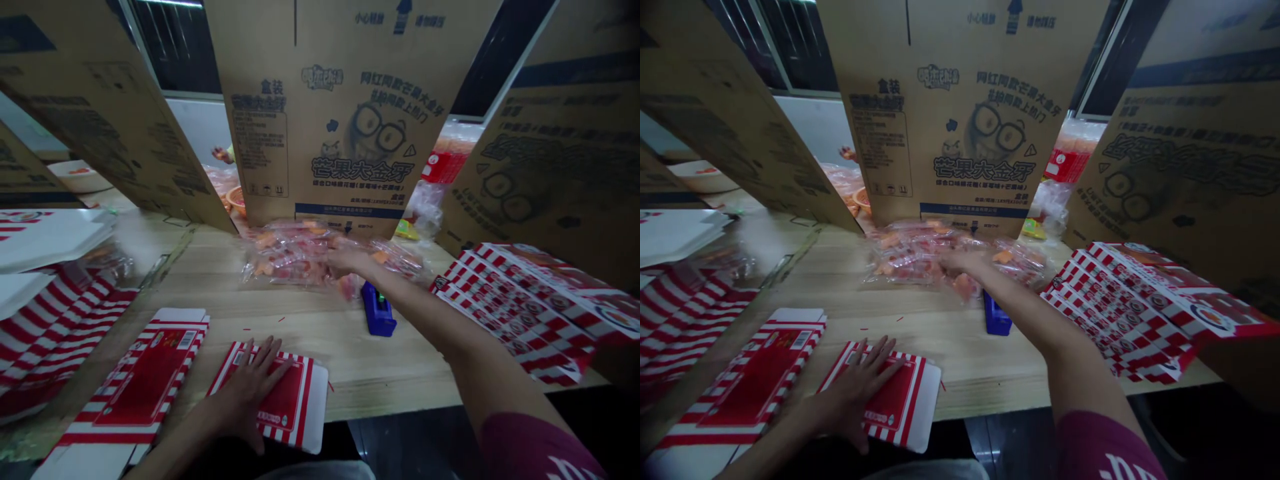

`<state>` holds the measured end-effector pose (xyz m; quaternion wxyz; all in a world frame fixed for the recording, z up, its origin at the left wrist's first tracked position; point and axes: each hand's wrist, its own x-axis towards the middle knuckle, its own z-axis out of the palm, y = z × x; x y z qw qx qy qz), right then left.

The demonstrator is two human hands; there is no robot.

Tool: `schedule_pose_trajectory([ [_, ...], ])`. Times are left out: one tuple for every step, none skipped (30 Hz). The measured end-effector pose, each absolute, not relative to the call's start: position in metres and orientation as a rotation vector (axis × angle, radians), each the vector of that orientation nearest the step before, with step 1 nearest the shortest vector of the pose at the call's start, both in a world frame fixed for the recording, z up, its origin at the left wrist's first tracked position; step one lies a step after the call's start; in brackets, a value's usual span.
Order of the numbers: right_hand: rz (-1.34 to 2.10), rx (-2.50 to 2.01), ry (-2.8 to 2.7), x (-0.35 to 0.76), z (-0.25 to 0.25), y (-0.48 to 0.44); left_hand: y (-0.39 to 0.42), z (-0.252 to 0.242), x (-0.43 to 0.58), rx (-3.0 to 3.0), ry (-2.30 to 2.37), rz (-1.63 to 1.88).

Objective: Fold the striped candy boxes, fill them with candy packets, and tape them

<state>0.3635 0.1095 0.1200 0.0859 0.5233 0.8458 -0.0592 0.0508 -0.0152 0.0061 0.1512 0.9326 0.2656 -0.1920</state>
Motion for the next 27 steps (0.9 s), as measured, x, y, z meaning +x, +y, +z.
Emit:
schedule_pose_trajectory([
  [-0.268, 1.492, 2.534, 0.358, 0.127, 0.105, -0.014, 0.005, 0.051, 2.674, 0.736, -0.538],
  [-0.372, 1.424, 2.564, 0.353, 0.133, 0.099, -0.013, 0.004, 0.051, 2.676, 0.722, -0.509],
  [-0.500, 1.365, 2.620, 0.347, 0.139, 0.092, -0.013, 0.002, 0.050, 2.685, 0.724, -0.463],
  [-0.662, 1.324, 2.693, 0.342, 0.143, 0.084, -0.014, 0.001, 0.049, 2.701, 0.740, -0.403],
  [-0.854, 1.309, 2.769, 0.339, 0.144, 0.075, -0.015, 0.000, 0.048, 2.717, 0.770, -0.337],
  [-1.060, 1.326, 2.826, 0.337, 0.144, 0.066, -0.017, 0.000, 0.047, 2.730, 0.817, -0.268],
  [-1.267, 1.387, 2.858, 0.337, 0.141, 0.056, -0.018, 0.000, 0.046, 2.735, 0.881, -0.202],
  [-1.452, 1.487, 2.854, 0.339, 0.135, 0.046, -0.019, 0.001, 0.045, 2.729, 0.957, -0.145],
  [-1.583, 1.618, 2.820, 0.342, 0.126, 0.036, -0.020, 0.002, 0.044, 2.712, 1.036, -0.100],
  [-1.677, 1.760, 2.772, 0.347, 0.116, 0.027, -0.020, 0.002, 0.043, 2.689, 1.112, -0.059],
  [-1.750, 1.888, 2.715, 0.352, 0.103, 0.018, -0.020, 0.002, 0.042, 2.666, 1.180, -0.013],
  [-1.807, 1.990, 2.659, 0.358, 0.089, 0.010, -0.020, 0.001, 0.041, 2.648, 1.234, 0.031],
  [-1.845, 2.061, 2.606, 0.362, 0.075, 0.003, -0.019, -0.001, 0.040, 2.639, 1.270, 0.069],
  [-1.854, 2.122, 2.567, 0.366, 0.061, -0.003, -0.019, -0.003, 0.040, 2.640, 1.290, 0.103],
  [-1.834, 2.189, 2.546, 0.369, 0.049, -0.007, -0.019, -0.005, 0.040, 2.647, 1.295, 0.132],
  [-1.797, 2.267, 2.535, 0.372, 0.037, -0.010, -0.019, -0.007, 0.041, 2.657, 1.291, 0.152],
  [-1.754, 2.357, 2.528, 0.375, 0.028, -0.012, -0.019, -0.009, 0.042, 2.665, 1.285, 0.165],
  [-1.714, 2.460, 2.520, 0.378, 0.021, -0.013, -0.019, -0.010, 0.042, 2.668, 1.281, 0.176],
  [-1.694, 2.555, 2.505, 0.381, 0.015, -0.012, -0.020, -0.011, 0.043, 2.666, 1.281, 0.183],
  [-1.705, 2.629, 2.480, 0.384, 0.011, -0.011, -0.020, -0.011, 0.043, 2.661, 1.285, 0.188],
  [-1.739, 2.678, 2.452, 0.386, 0.008, -0.010, -0.020, -0.010, 0.043, 2.656, 1.291, 0.189],
  [-1.774, 2.695, 2.431, 0.387, 0.006, -0.009, -0.020, -0.009, 0.043, 2.652, 1.296, 0.186],
  [-1.794, 2.679, 2.430, 0.387, 0.005, -0.008, -0.019, -0.008, 0.043, 2.652, 1.300, 0.184],
  [-1.786, 2.644, 2.454, 0.385, 0.004, -0.008, -0.019, -0.007, 0.044, 2.654, 1.307, 0.184],
  [-1.751, 2.579, 2.507, 0.380, 0.004, -0.010, -0.019, -0.007, 0.044, 2.660, 1.316, 0.189],
  [-1.692, 2.480, 2.590, 0.374, 0.005, -0.012, -0.018, -0.007, 0.045, 2.671, 1.325, 0.198],
  [-1.621, 2.346, 2.689, 0.367, 0.005, -0.014, -0.018, -0.007, 0.046, 2.689, 1.329, 0.210],
])
